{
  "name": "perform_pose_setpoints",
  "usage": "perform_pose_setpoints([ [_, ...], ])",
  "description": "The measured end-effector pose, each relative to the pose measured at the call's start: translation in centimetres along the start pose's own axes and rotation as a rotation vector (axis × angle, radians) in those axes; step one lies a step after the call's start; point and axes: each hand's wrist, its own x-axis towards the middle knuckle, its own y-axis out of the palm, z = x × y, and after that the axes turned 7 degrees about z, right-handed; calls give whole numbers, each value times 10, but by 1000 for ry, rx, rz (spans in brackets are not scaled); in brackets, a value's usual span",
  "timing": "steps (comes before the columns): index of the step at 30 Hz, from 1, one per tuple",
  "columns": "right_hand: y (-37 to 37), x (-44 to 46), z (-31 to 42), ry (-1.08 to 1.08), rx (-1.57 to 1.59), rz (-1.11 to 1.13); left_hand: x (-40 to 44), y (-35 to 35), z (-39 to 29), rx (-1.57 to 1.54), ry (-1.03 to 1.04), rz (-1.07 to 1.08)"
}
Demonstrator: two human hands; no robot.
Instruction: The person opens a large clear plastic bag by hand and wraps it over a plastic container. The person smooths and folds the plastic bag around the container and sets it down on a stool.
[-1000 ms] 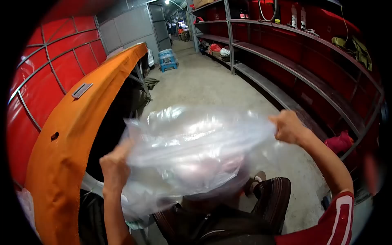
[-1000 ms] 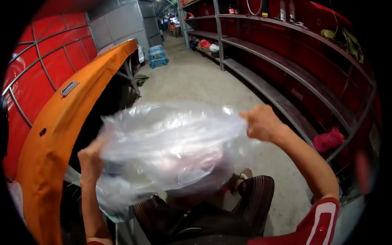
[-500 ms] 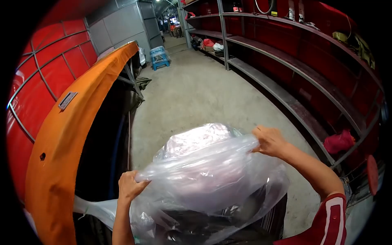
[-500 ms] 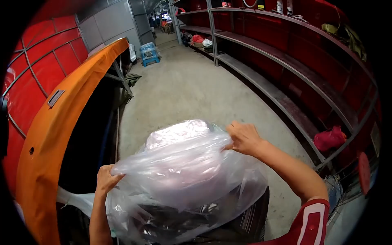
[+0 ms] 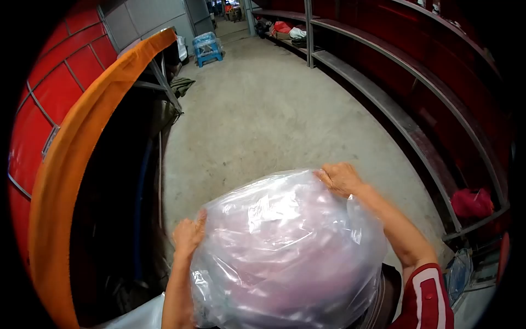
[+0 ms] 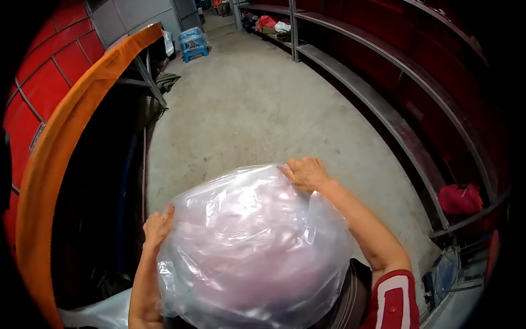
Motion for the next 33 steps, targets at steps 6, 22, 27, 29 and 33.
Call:
perform_pose_setpoints([
  [6,60,30,-53,336,647,143,55,128,77,-443,254,51],
  [22,-38,-60,-46,52,667,133,3,36,1,-1172,488,352],
  [27,9,-154,-9,26,-294,892,11,49,12,-930,491,354],
  [29,70,-198,-29,73,-218,875,13,55,14,-964,490,355],
  [33,139,-237,-18,-54,-177,358,-3,62,25,-1099,362,462],
])
